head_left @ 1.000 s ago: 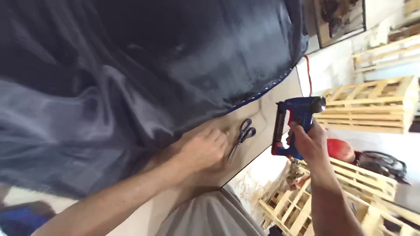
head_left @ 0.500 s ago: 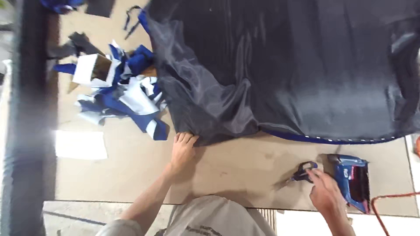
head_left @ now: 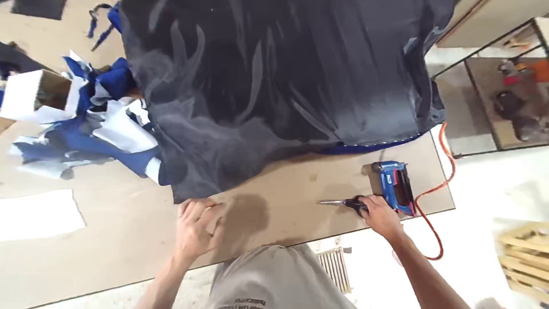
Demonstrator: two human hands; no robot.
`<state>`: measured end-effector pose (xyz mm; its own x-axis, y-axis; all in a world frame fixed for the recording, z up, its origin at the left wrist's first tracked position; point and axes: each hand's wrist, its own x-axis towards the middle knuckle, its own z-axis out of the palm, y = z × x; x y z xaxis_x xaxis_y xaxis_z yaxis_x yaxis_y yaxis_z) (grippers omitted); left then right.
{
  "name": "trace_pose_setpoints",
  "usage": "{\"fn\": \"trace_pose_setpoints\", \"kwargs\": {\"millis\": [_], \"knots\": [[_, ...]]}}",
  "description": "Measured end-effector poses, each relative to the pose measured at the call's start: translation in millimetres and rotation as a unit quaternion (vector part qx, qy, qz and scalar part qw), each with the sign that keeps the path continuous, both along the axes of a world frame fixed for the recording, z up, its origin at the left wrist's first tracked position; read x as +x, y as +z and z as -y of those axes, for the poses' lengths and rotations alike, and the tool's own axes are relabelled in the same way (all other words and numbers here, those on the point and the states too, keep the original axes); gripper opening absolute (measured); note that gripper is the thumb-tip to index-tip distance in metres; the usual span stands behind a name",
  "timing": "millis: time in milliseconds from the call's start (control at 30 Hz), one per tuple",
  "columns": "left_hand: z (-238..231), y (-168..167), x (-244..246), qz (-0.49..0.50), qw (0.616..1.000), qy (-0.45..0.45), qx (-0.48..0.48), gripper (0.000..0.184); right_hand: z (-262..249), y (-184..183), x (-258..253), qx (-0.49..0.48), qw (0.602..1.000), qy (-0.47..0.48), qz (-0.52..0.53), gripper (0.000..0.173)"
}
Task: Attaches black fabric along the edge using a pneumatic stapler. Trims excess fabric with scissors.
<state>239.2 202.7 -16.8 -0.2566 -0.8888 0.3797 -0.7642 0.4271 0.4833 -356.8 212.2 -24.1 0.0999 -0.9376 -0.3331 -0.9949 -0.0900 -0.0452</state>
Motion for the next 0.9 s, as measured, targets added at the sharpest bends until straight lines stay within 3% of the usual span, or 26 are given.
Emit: {"fn": "trace_pose_setpoints", "kwargs": {"millis": [67, 100, 167, 233, 300, 367, 467, 567, 667, 733, 900], "knots": [[16, 16, -78, -0.159, 0.985, -0.012, 0.069, 0.034, 5, -5, -5, -0.018, 0.999, 0.036, 0.025, 0.029], [24, 23, -118, -0.281, 0.943, -0.034, 0.174, 0.035, 5, -4, -8, -0.016, 0.998, 0.046, 0.04, 0.027], [46, 34, -189, -0.521, 0.755, -0.052, 0.396, 0.042, 12, 5, -11, 0.031, 0.996, 0.016, 0.083, 0.03], [73, 37, -237, -0.625, 0.594, 0.001, 0.508, 0.053, 17, 23, -13, 0.117, 0.977, -0.069, 0.166, 0.034], [103, 34, -258, -0.688, 0.504, 0.095, 0.514, 0.06, 22, 37, -20, 0.192, 0.938, -0.118, 0.264, 0.033], [128, 30, -260, -0.73, 0.463, 0.151, 0.48, 0.06, 34, 50, -24, 0.265, 0.902, -0.116, 0.32, 0.039], [146, 24, -257, -0.71, 0.487, 0.246, 0.445, 0.039, 71, 65, -17, 0.392, 0.844, -0.086, 0.356, 0.059], [135, 13, -256, -0.656, 0.584, 0.273, 0.391, 0.026, 121, 72, -4, 0.482, 0.788, -0.07, 0.377, 0.06], [124, 2, -250, -0.636, 0.636, 0.243, 0.364, 0.021, 171, 77, 19, 0.514, 0.794, -0.015, 0.323, 0.043], [121, -6, -248, -0.631, 0.654, 0.225, 0.351, 0.018, 197, 77, 37, 0.524, 0.803, 0.027, 0.284, 0.042], [115, -25, -243, -0.651, 0.659, 0.173, 0.334, 0.015, 235, 75, 74, 0.527, 0.817, 0.075, 0.223, 0.042]]}}
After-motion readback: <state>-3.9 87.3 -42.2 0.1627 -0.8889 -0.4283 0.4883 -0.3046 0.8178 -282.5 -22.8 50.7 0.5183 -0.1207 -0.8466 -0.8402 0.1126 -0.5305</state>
